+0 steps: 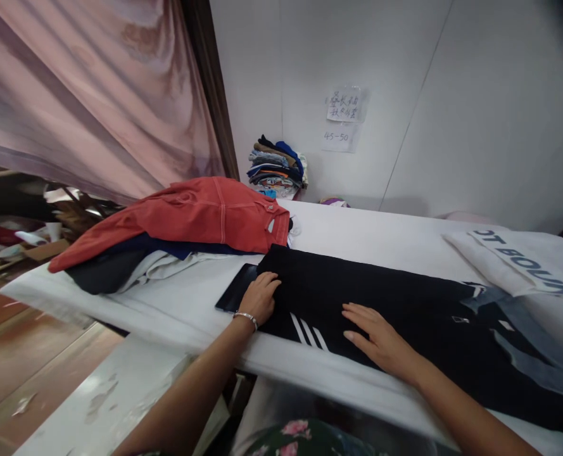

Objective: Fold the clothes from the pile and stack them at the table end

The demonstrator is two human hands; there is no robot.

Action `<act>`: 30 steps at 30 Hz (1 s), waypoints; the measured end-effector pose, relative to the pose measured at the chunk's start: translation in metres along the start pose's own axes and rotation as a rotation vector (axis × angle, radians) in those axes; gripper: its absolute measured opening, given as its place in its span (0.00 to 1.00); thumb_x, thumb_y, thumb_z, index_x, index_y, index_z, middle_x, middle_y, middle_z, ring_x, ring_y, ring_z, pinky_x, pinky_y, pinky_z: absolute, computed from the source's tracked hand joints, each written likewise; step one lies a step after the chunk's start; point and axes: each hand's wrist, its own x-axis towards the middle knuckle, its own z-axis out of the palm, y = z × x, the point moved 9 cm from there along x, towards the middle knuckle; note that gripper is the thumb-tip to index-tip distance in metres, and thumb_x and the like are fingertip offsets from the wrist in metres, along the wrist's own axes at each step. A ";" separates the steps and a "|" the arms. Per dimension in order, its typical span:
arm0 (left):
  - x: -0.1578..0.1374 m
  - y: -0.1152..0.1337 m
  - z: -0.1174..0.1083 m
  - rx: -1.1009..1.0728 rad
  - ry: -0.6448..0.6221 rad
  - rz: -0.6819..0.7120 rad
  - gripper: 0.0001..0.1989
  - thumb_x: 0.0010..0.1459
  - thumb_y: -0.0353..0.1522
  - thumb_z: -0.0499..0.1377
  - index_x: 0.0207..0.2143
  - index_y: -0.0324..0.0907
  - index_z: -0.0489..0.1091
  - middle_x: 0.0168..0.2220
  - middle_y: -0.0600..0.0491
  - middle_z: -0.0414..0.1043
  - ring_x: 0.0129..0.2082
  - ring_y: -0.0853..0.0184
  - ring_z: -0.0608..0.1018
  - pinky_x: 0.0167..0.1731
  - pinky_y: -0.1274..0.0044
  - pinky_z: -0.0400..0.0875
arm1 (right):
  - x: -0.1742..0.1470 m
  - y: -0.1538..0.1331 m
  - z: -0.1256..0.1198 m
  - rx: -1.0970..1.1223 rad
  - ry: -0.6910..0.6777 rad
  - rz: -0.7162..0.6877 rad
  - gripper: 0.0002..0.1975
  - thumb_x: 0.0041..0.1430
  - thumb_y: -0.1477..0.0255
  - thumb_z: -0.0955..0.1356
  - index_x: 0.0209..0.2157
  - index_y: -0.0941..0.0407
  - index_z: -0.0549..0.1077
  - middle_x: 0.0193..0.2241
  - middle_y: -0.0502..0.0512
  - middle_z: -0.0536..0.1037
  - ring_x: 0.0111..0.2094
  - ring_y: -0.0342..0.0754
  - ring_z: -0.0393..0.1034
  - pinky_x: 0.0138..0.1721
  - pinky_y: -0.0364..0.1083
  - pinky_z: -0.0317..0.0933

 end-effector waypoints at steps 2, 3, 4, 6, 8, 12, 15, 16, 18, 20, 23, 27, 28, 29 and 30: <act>-0.001 0.001 -0.001 0.012 0.006 -0.002 0.26 0.44 0.18 0.51 0.46 0.40 0.72 0.53 0.45 0.68 0.57 0.56 0.65 0.52 0.65 0.66 | 0.011 -0.003 -0.006 -0.053 0.049 -0.008 0.21 0.63 0.61 0.61 0.54 0.54 0.69 0.57 0.60 0.67 0.59 0.54 0.59 0.59 0.59 0.53; -0.001 0.002 -0.002 0.018 0.011 -0.009 0.25 0.44 0.19 0.52 0.45 0.40 0.73 0.52 0.45 0.69 0.56 0.56 0.65 0.51 0.65 0.66 | 0.017 -0.003 -0.008 -0.085 0.071 -0.013 0.21 0.63 0.62 0.61 0.53 0.55 0.70 0.57 0.60 0.67 0.58 0.54 0.60 0.59 0.59 0.53; -0.001 0.001 -0.003 0.020 0.017 -0.019 0.24 0.45 0.19 0.52 0.44 0.40 0.73 0.51 0.45 0.69 0.55 0.56 0.66 0.51 0.65 0.66 | 0.023 -0.003 -0.010 -0.117 0.090 -0.016 0.20 0.63 0.63 0.61 0.53 0.55 0.70 0.56 0.60 0.68 0.58 0.54 0.61 0.58 0.60 0.54; -0.001 0.001 -0.004 0.014 0.020 -0.040 0.23 0.45 0.19 0.53 0.43 0.41 0.74 0.50 0.46 0.70 0.53 0.57 0.67 0.49 0.65 0.67 | 0.032 0.000 -0.008 -0.175 0.109 -0.014 0.19 0.63 0.65 0.61 0.52 0.56 0.71 0.55 0.60 0.69 0.57 0.55 0.62 0.58 0.60 0.55; -0.001 0.000 -0.004 -0.001 0.008 -0.055 0.22 0.45 0.20 0.53 0.42 0.42 0.74 0.48 0.46 0.71 0.52 0.57 0.68 0.48 0.65 0.67 | 0.038 0.007 -0.002 -0.223 0.107 -0.005 0.18 0.62 0.67 0.62 0.51 0.57 0.72 0.55 0.61 0.70 0.56 0.56 0.62 0.57 0.59 0.56; -0.001 -0.001 -0.004 -0.012 -0.009 -0.078 0.22 0.46 0.20 0.53 0.42 0.42 0.73 0.48 0.47 0.71 0.51 0.57 0.68 0.46 0.65 0.67 | 0.038 0.019 0.016 -0.260 0.103 -0.010 0.17 0.62 0.69 0.62 0.50 0.59 0.73 0.54 0.61 0.70 0.56 0.56 0.62 0.56 0.58 0.57; -0.004 -0.002 -0.004 -0.040 0.001 -0.096 0.23 0.44 0.20 0.53 0.42 0.43 0.73 0.48 0.48 0.71 0.51 0.57 0.69 0.46 0.65 0.67 | 0.034 0.024 0.021 -0.236 0.130 -0.029 0.17 0.63 0.69 0.61 0.49 0.57 0.73 0.55 0.60 0.70 0.57 0.55 0.62 0.56 0.59 0.57; -0.005 -0.002 -0.005 -0.062 0.007 -0.104 0.24 0.43 0.20 0.52 0.42 0.43 0.73 0.49 0.48 0.72 0.52 0.57 0.69 0.47 0.65 0.66 | 0.034 0.025 0.021 -0.224 0.139 -0.031 0.17 0.63 0.68 0.61 0.49 0.56 0.73 0.54 0.60 0.70 0.57 0.55 0.62 0.56 0.59 0.57; -0.006 -0.007 -0.008 -0.143 0.029 -0.128 0.26 0.40 0.19 0.51 0.43 0.43 0.73 0.49 0.50 0.72 0.52 0.59 0.69 0.49 0.65 0.66 | 0.033 0.026 0.020 -0.200 0.155 -0.031 0.16 0.63 0.68 0.61 0.48 0.55 0.74 0.54 0.60 0.71 0.56 0.55 0.63 0.55 0.59 0.57; -0.006 -0.017 -0.016 -0.259 0.095 -0.166 0.27 0.40 0.19 0.51 0.44 0.43 0.72 0.49 0.51 0.72 0.52 0.62 0.70 0.51 0.67 0.65 | 0.033 0.029 0.019 -0.186 0.156 -0.024 0.16 0.63 0.68 0.60 0.48 0.54 0.74 0.53 0.59 0.71 0.56 0.55 0.63 0.55 0.59 0.58; -0.003 -0.040 -0.037 -0.346 0.251 -0.265 0.19 0.48 0.23 0.52 0.42 0.43 0.71 0.45 0.51 0.74 0.48 0.64 0.72 0.52 0.69 0.65 | 0.034 0.033 0.019 -0.187 0.158 -0.009 0.16 0.64 0.69 0.59 0.48 0.55 0.74 0.53 0.59 0.72 0.56 0.54 0.63 0.54 0.59 0.59; 0.009 -0.058 -0.050 -0.233 0.274 -0.317 0.10 0.54 0.31 0.55 0.39 0.43 0.72 0.40 0.50 0.75 0.43 0.62 0.73 0.49 0.67 0.67 | 0.033 0.036 0.017 -0.205 0.198 -0.024 0.17 0.64 0.70 0.59 0.48 0.56 0.74 0.53 0.60 0.71 0.56 0.54 0.63 0.53 0.56 0.61; 0.012 -0.058 -0.049 -0.202 0.249 -0.305 0.10 0.54 0.31 0.56 0.39 0.44 0.72 0.40 0.50 0.75 0.43 0.62 0.73 0.49 0.67 0.67 | 0.033 0.037 0.017 -0.212 0.206 -0.025 0.17 0.64 0.70 0.59 0.48 0.57 0.74 0.53 0.60 0.71 0.56 0.54 0.63 0.53 0.56 0.61; 0.016 -0.058 -0.047 -0.172 0.221 -0.290 0.10 0.53 0.31 0.56 0.39 0.44 0.72 0.41 0.50 0.75 0.44 0.62 0.73 0.49 0.67 0.67 | 0.033 0.039 0.017 -0.221 0.211 -0.022 0.17 0.64 0.69 0.59 0.48 0.57 0.74 0.53 0.60 0.71 0.56 0.55 0.63 0.53 0.56 0.61; 0.019 -0.057 -0.043 -0.143 0.190 -0.273 0.11 0.53 0.30 0.57 0.40 0.43 0.73 0.42 0.50 0.74 0.45 0.61 0.72 0.49 0.67 0.67 | 0.032 0.040 0.017 -0.230 0.215 -0.015 0.17 0.64 0.69 0.59 0.48 0.56 0.74 0.53 0.60 0.71 0.56 0.55 0.63 0.53 0.56 0.61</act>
